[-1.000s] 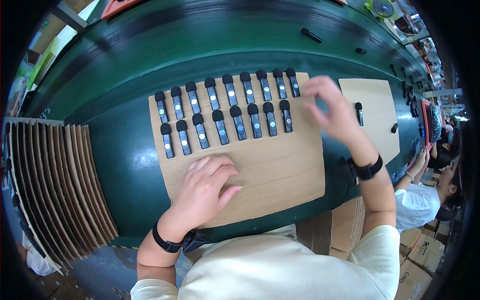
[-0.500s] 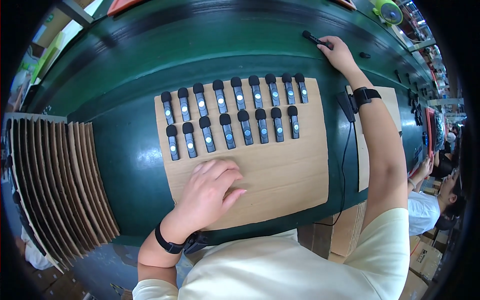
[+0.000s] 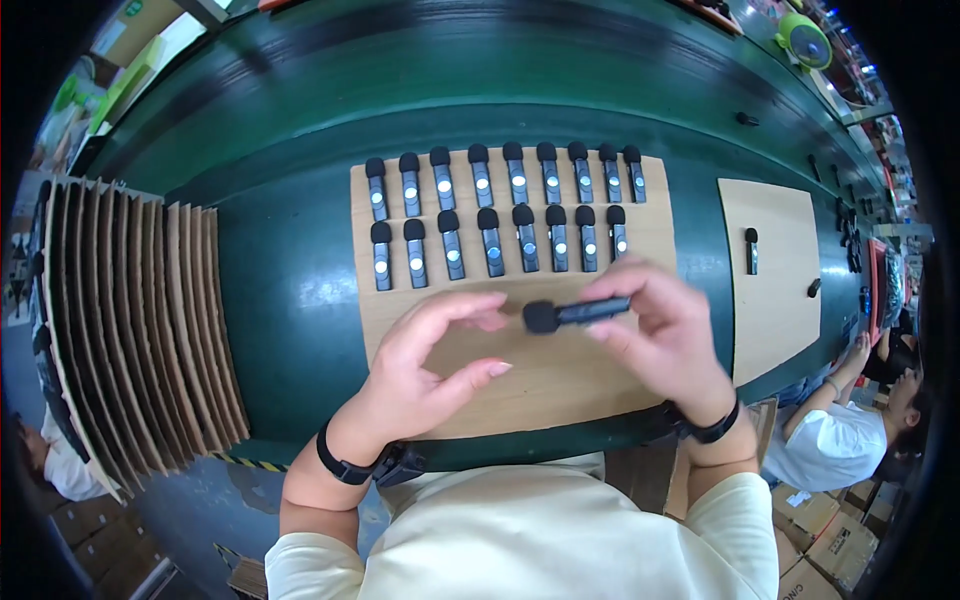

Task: The person picks up a microphone from the conveyor belt, turns it over to inspect it, and places it onto a cardboard sheet, repeating this process for several units.

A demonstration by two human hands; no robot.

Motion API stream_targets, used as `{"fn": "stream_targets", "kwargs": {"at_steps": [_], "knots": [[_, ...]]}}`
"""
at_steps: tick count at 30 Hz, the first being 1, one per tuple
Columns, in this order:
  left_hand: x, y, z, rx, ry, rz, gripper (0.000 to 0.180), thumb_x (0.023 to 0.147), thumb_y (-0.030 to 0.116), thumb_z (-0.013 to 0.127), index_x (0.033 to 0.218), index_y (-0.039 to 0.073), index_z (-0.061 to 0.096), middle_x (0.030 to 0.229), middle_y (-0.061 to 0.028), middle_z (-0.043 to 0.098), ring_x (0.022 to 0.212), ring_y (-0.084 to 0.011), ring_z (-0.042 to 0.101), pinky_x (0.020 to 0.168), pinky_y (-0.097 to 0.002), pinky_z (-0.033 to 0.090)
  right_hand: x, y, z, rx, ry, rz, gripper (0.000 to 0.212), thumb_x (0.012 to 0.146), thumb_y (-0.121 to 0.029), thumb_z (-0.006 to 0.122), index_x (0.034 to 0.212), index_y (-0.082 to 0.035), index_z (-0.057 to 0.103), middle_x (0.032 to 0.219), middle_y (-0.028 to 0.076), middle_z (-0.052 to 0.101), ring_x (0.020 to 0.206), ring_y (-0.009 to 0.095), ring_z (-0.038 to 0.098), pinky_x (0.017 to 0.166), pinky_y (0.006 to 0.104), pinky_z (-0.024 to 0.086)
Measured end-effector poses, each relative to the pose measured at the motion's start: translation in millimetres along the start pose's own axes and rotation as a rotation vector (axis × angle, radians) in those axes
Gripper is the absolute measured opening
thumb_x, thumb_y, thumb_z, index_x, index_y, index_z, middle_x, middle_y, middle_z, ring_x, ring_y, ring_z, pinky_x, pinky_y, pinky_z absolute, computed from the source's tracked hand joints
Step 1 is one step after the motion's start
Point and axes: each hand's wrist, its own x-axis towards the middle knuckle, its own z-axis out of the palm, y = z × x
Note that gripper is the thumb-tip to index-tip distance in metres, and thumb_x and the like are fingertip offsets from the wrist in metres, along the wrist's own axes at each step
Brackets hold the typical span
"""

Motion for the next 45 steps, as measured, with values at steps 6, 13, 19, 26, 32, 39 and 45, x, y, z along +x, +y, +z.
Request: {"fn": "stream_targets", "kwargs": {"at_steps": [6, 13, 19, 26, 32, 39, 45], "knots": [[-1, 2, -8, -0.158, -0.011, 0.060, 0.038, 0.080, 0.010, 0.077, 0.114, 0.000, 0.064, 0.105, -0.0111, 0.067, 0.095, -0.0221, 0.065, 0.085, -0.0335, 0.051, -5, -9, 37, -0.137, 0.060, -0.180, 0.029, 0.077, 0.001, 0.076, 0.105, 0.000, 0.065, 0.088, 0.009, 0.062, 0.077, 0.019, 0.059, 0.069, 0.0286, 0.045], [-1, -3, -4, -0.006, 0.005, 0.193, 0.032, 0.079, 0.001, 0.076, 0.108, -0.001, 0.065, 0.101, -0.0121, 0.066, 0.090, -0.0228, 0.064, 0.082, -0.0320, 0.051, -6, 10, 48, -0.138, 0.152, -0.218, 0.032, 0.072, -0.003, 0.080, 0.101, -0.002, 0.068, 0.086, 0.009, 0.065, 0.073, 0.023, 0.060, 0.067, 0.0331, 0.048], [2, -9, -1, 0.000, 0.037, 0.233, 0.033, 0.076, -0.002, 0.076, 0.108, 0.000, 0.065, 0.099, -0.0123, 0.066, 0.089, -0.0232, 0.064, 0.079, -0.0320, 0.052, -12, 18, 49, 0.030, 0.156, -0.158, 0.032, 0.077, 0.001, 0.075, 0.108, 0.001, 0.065, 0.089, 0.011, 0.064, 0.076, 0.022, 0.060, 0.070, 0.0312, 0.048], [2, -6, 6, 0.022, 0.060, 0.123, 0.034, 0.074, -0.002, 0.077, 0.105, 0.000, 0.066, 0.097, -0.0122, 0.066, 0.087, -0.0229, 0.063, 0.079, -0.0317, 0.051, -12, 22, 46, 0.007, 0.119, -0.206, 0.034, 0.078, 0.003, 0.073, 0.110, 0.002, 0.064, 0.092, 0.013, 0.065, 0.079, 0.024, 0.061, 0.073, 0.0318, 0.049], [3, -8, 3, 0.082, 0.033, 0.171, 0.031, 0.072, -0.002, 0.078, 0.102, 0.002, 0.067, 0.095, -0.0095, 0.067, 0.084, -0.0225, 0.061, 0.087, -0.0380, 0.049, -11, 23, 49, -0.020, 0.146, -0.201, 0.034, 0.074, 0.001, 0.076, 0.105, -0.001, 0.066, 0.089, 0.012, 0.066, 0.078, 0.025, 0.063, 0.070, 0.0338, 0.050], [2, -8, 2, 0.091, 0.031, 0.200, 0.031, 0.072, 0.000, 0.079, 0.100, 0.003, 0.067, 0.093, -0.0073, 0.068, 0.083, -0.0232, 0.061, 0.094, -0.0438, 0.047, -12, 23, 49, -0.048, 0.135, -0.225, 0.033, 0.073, -0.001, 0.077, 0.104, -0.002, 0.066, 0.091, 0.012, 0.067, 0.079, 0.027, 0.063, 0.070, 0.0349, 0.050], [2, -9, 1, 0.106, 0.011, 0.204, 0.031, 0.072, 0.001, 0.079, 0.100, 0.003, 0.067, 0.095, -0.0079, 0.067, 0.084, -0.0230, 0.061, 0.094, -0.0420, 0.047, -12, 24, 50, -0.051, 0.141, -0.229, 0.032, 0.073, -0.002, 0.078, 0.103, -0.002, 0.066, 0.091, 0.012, 0.067, 0.079, 0.027, 0.063, 0.071, 0.0352, 0.051]]}}
